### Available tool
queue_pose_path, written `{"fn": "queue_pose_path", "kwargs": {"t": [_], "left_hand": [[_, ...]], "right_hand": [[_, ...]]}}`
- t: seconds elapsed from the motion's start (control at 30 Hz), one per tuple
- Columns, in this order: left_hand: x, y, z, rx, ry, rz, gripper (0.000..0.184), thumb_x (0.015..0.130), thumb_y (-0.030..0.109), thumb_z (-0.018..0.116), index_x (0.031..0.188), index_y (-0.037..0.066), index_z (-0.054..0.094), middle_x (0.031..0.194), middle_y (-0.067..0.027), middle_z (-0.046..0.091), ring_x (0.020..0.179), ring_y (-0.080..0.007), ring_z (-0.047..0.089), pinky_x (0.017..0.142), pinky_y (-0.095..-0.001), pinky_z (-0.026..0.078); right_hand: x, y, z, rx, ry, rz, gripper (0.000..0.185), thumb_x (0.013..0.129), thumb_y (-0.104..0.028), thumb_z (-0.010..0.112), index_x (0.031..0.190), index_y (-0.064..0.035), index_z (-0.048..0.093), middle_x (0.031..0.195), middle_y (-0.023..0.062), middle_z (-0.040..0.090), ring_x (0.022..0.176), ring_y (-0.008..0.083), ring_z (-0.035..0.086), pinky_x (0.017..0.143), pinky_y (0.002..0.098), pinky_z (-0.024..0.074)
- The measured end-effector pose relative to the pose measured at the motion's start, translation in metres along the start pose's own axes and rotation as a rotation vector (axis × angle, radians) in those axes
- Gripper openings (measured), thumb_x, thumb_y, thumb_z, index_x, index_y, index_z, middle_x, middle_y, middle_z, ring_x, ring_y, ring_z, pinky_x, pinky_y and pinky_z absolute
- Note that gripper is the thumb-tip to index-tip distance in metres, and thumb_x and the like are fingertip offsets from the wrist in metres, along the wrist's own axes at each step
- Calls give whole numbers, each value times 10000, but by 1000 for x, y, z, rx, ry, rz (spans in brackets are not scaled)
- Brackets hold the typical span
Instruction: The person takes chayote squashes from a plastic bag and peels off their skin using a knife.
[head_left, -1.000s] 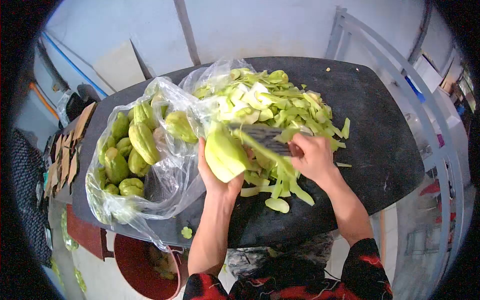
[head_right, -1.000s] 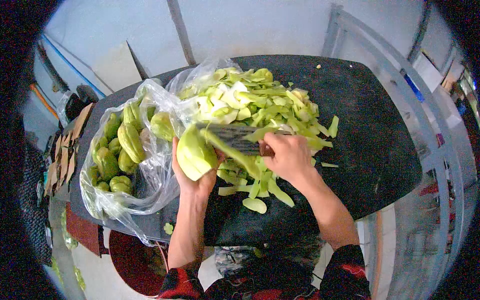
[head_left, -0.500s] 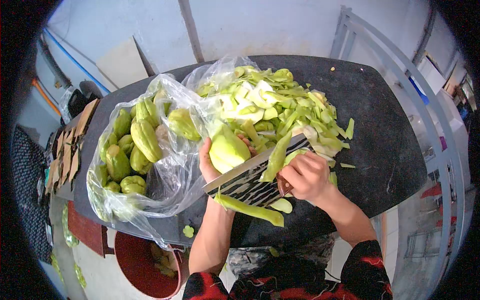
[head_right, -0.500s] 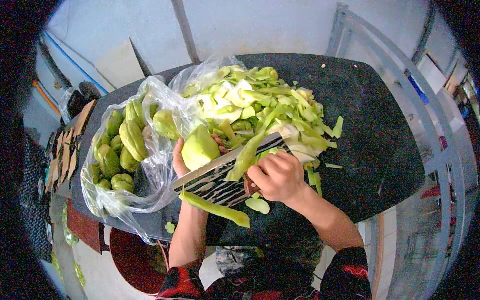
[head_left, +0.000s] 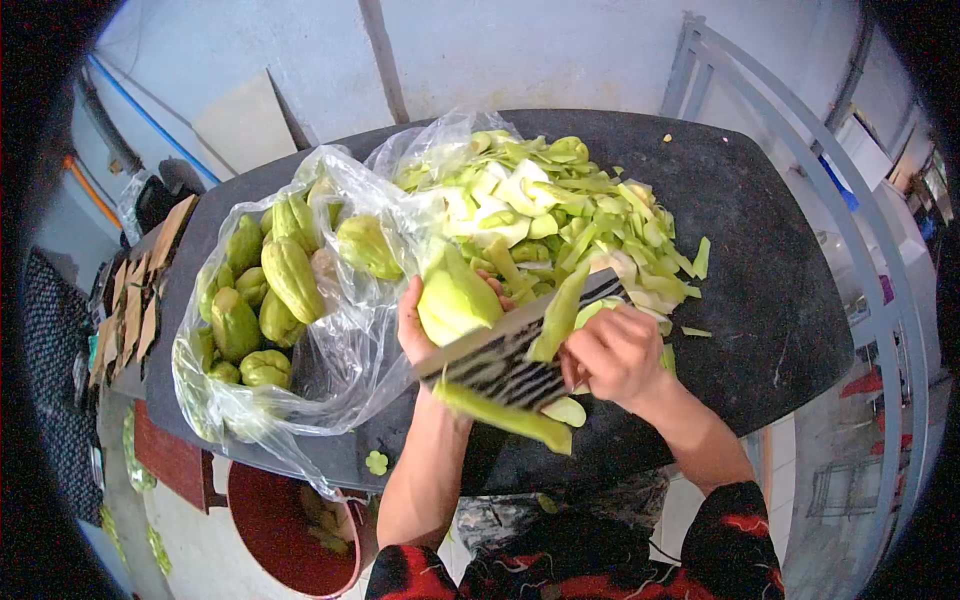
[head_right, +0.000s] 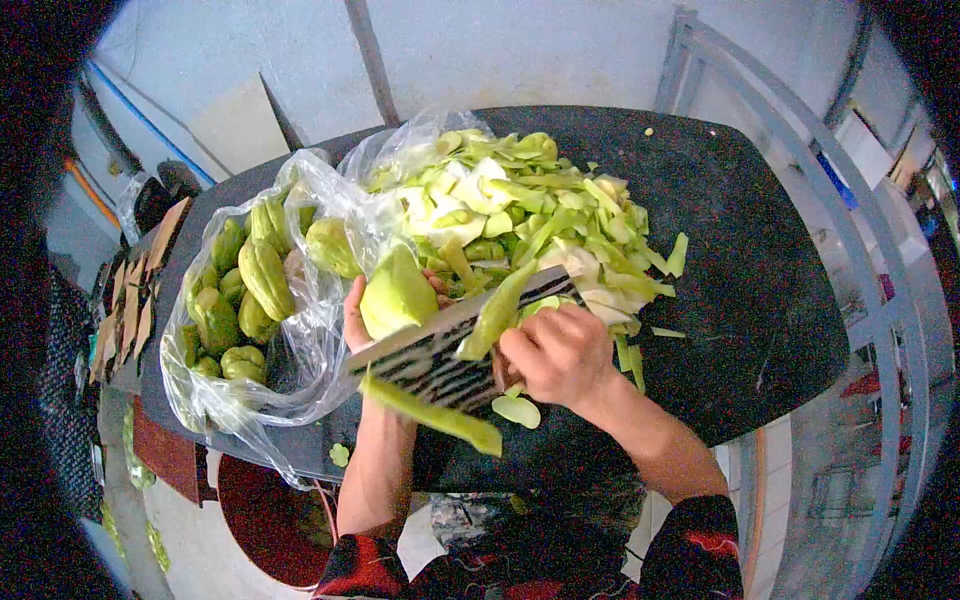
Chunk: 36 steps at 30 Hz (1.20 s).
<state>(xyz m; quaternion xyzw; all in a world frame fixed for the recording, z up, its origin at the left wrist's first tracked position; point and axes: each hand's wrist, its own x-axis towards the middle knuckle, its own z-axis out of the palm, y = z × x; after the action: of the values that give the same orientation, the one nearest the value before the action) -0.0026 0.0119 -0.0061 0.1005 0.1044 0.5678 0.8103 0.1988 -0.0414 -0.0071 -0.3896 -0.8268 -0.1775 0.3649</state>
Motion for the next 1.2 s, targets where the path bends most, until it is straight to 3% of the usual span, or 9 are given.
{"fn": "queue_pose_path", "kwargs": {"t": [0.1,0.37,0.53,0.7,0.83,0.9,1.03,1.17,1.2], "left_hand": [[0,-1,4,37,146,157,500,910,442,517,1182,26,577,1020,-170,648,929,-289,634,843,-386,514],[-4,-2,1,158,9,54,507,876,445,545,1147,19,588,993,-154,658,877,-283,646,783,-392,530],[-9,-8,15,241,117,112,515,890,464,512,1151,26,587,1001,-141,657,886,-262,641,781,-389,534],[-11,-5,13,280,74,105,524,898,464,501,1177,26,573,1023,-149,654,886,-257,643,788,-394,533],[-10,-9,4,253,-87,60,541,910,455,493,1225,18,550,1078,-156,649,932,-269,643,824,-402,528],[-9,-9,5,264,22,113,527,925,434,479,1239,16,544,1114,-154,644,984,-280,634,861,-404,516],[-11,-5,4,234,-71,80,520,934,417,466,1251,12,540,1134,-164,639,1012,-291,625,890,-411,506],[-11,-15,-2,257,-52,34,577,920,488,474,1265,32,544,1147,-144,637,1009,-290,624,886,-423,510],[-12,-18,-4,233,-34,66,563,920,487,479,1258,43,549,1140,-134,641,997,-285,629,869,-424,520]], "right_hand": [[-5,15,3,16,-29,136,201,633,-178,705,710,-106,534,614,43,527,543,248,568,484,381,435],[9,-5,-15,110,-54,115,235,618,-176,734,726,-101,539,598,60,536,535,266,584,490,385,458],[2,13,-8,176,-76,217,224,635,-119,750,755,-92,564,625,55,592,547,267,606,500,375,474],[7,4,-18,185,-77,189,195,666,-115,740,769,-92,576,617,57,589,550,274,609,501,376,479],[7,5,-18,210,-131,205,166,699,-125,716,794,-88,586,635,68,606,566,293,620,515,380,488],[6,15,-7,233,-54,308,178,692,-36,704,679,-41,527,588,100,539,518,302,563,492,386,431],[4,13,-11,128,-87,270,165,682,-103,719,763,-90,576,647,68,627,560,277,625,507,392,490],[7,1,-12,144,-41,201,176,670,-89,725,756,-94,572,623,53,608,549,260,622,501,371,489],[9,5,-5,233,18,282,182,658,-5,701,666,-45,523,565,84,534,515,291,572,467,367,431]]}}
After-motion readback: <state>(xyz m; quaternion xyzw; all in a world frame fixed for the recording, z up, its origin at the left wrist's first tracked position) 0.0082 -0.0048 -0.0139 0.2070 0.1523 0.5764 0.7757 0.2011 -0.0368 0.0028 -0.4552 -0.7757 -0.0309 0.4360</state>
